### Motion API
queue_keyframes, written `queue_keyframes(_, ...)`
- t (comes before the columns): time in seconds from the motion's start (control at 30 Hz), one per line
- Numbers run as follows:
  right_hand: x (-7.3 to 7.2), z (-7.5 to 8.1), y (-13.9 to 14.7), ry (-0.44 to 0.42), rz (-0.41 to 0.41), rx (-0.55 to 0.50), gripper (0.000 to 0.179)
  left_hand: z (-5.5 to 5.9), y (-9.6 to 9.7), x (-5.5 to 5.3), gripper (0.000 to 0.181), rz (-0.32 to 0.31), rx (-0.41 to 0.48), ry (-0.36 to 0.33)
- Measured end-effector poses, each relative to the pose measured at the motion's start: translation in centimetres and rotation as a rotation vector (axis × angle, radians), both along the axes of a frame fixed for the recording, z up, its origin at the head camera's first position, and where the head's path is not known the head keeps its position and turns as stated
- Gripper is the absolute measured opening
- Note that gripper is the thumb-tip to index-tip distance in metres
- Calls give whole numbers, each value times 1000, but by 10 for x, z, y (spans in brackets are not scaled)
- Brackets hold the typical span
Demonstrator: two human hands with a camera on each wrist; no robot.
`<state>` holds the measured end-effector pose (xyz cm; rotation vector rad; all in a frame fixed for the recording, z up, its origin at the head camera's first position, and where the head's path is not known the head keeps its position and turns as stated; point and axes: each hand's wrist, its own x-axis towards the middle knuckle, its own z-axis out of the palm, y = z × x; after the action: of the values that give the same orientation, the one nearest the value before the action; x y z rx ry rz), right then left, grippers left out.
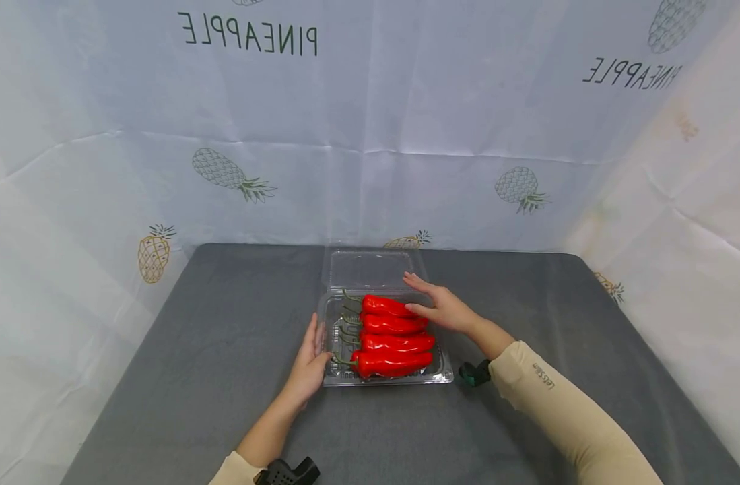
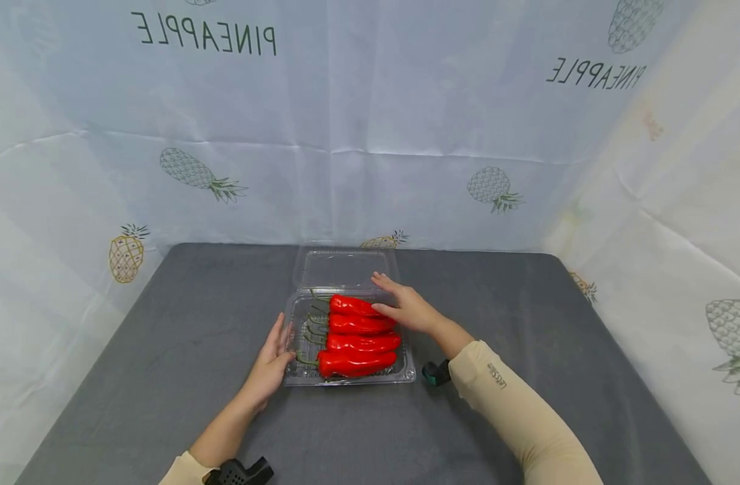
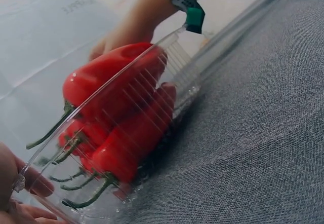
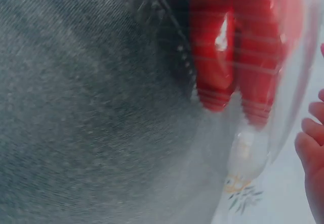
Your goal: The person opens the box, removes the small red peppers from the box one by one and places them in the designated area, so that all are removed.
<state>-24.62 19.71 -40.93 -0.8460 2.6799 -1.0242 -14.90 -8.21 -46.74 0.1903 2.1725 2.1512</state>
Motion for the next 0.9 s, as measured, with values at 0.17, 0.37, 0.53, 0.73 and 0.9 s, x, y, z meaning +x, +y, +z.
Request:
queue_keyframes(0.17,3,10,-13,-34,66,67,65,-2,-1,1,78,-5,-2,3)
queue_keyframes(0.37,2,16,-27,-50,137,142,62,-2,-1,1,79,-2,6,3)
queue_keyframes(0.53,-1,15,-33,-35,190,199,60,-2,-1,0,79,1,11,4)
queue_keyframes(0.73,-6,14,-36,-27,216,231,56,-3,0,1,79,1,7,-1)
queue_keyframes(0.9,-9,14,-37,-42,220,253,56,-3,-1,1,79,3,2,6)
